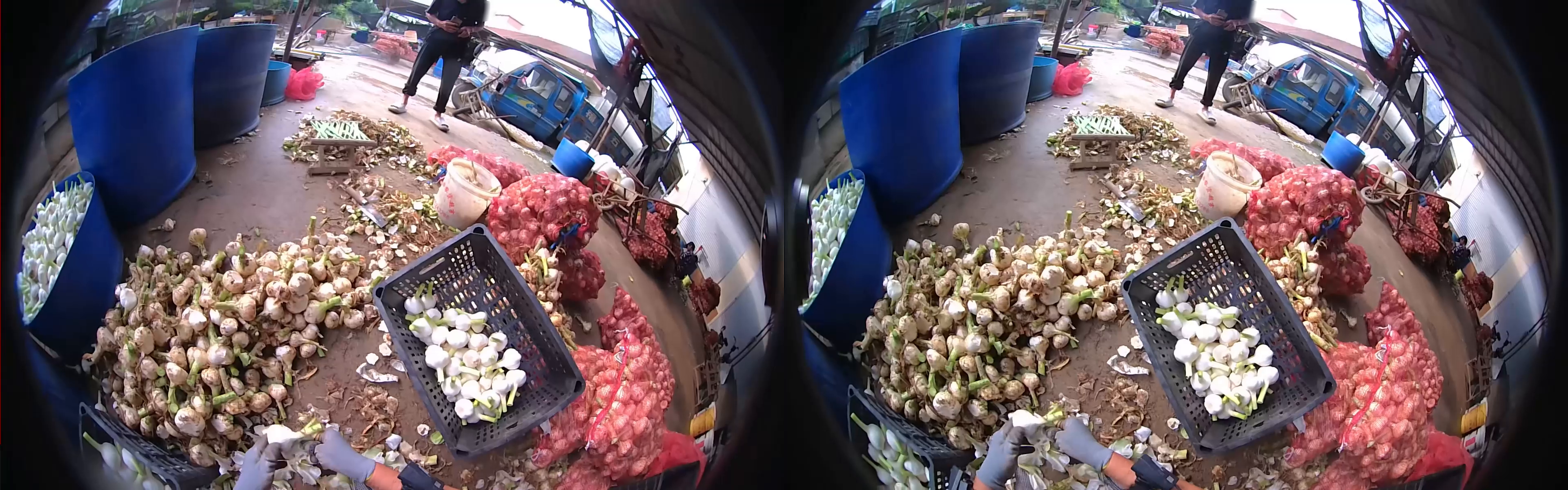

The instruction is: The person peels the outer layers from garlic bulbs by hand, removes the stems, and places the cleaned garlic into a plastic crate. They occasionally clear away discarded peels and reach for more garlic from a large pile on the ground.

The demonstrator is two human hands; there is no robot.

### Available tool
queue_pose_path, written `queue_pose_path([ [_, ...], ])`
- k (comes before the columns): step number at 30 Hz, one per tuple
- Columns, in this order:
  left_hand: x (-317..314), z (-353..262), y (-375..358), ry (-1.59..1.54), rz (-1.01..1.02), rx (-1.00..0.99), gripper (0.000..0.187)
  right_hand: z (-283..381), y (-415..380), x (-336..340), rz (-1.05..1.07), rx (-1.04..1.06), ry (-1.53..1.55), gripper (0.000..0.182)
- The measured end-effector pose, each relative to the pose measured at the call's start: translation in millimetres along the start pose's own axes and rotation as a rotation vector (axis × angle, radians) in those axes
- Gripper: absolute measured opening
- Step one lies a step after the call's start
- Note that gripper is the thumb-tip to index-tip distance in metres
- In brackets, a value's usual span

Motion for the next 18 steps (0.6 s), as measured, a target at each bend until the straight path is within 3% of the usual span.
queue_pose_path([
  [2,5.1,-8.2,3.9,0.03,-0.054,0.026,0.062,-12.2,6.8,-27.5,0.165,0.321,0.069,0.026],
  [3,22.7,-23.0,11.8,0.336,-0.23,-0.245,0.059,-87.5,44.3,-58.6,0.106,0.66,0.015,0.027],
  [4,27.0,-46.2,6.5,0.642,-0.409,-0.512,0.056,-67.5,43.1,-66.0,0.046,0.573,-0.657,0.026],
  [5,24.8,-41.8,7.6,0.493,-0.341,-0.271,0.056,-59.7,43.0,-40.8,0.015,0.266,-0.447,0.024],
  [6,8.3,-53.3,7.6,0.404,-0.254,-0.367,0.064,-60.6,30.4,-19.9,-0.014,-0.04,-0.229,0.024],
  [7,-12.4,-65.6,2.3,0.654,-0.145,-0.509,0.066,-34.3,13.6,-10.6,-0.013,-0.033,-0.237,0.024],
  [8,-34.6,-71.9,-6.4,0.905,-0.03,-0.646,0.068,2.2,-3.6,-7.6,0.027,0.116,-0.221,0.026],
  [9,-30.2,-51.7,2.8,0.65,0.034,-0.366,0.069,25.9,-14.5,-8.1,0.068,0.261,-0.204,0.028],
  [10,-25.0,-51.2,5.7,0.645,0.03,-0.37,0.069,26.6,-14.4,-7.6,0.068,0.263,-0.211,0.028],
  [13,-1.2,-23.4,14.2,0.026,-0.017,-0.035,0.061,17.7,-4.9,-13.6,0.03,0.269,-0.474,0.027],
  [14,-4.3,-23.8,10.3,0.026,-0.021,-0.035,0.061,11.9,-0.3,-14.1,0.034,0.271,-0.474,0.027],
  [16,-2.7,-32.2,2.0,-0.049,-0.112,-0.123,0.058,27.7,-0.7,3.6,-0.098,0.249,-0.82,0.026],
  [18,-9.6,-32.6,1.2,-0.165,-0.063,-0.096,0.056,31.7,-0.5,20.5,-0.106,0.176,-0.821,0.031],
])
Point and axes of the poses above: each hand's wrist, its own y-axis towards the middle knuckle, its own x-axis out of the back of the hand, z = x × y, the point moved 10 cm from there along y, towards the middle knuckle, and after that the axes turned 2 degrees about -x, right-handed, at the moved point
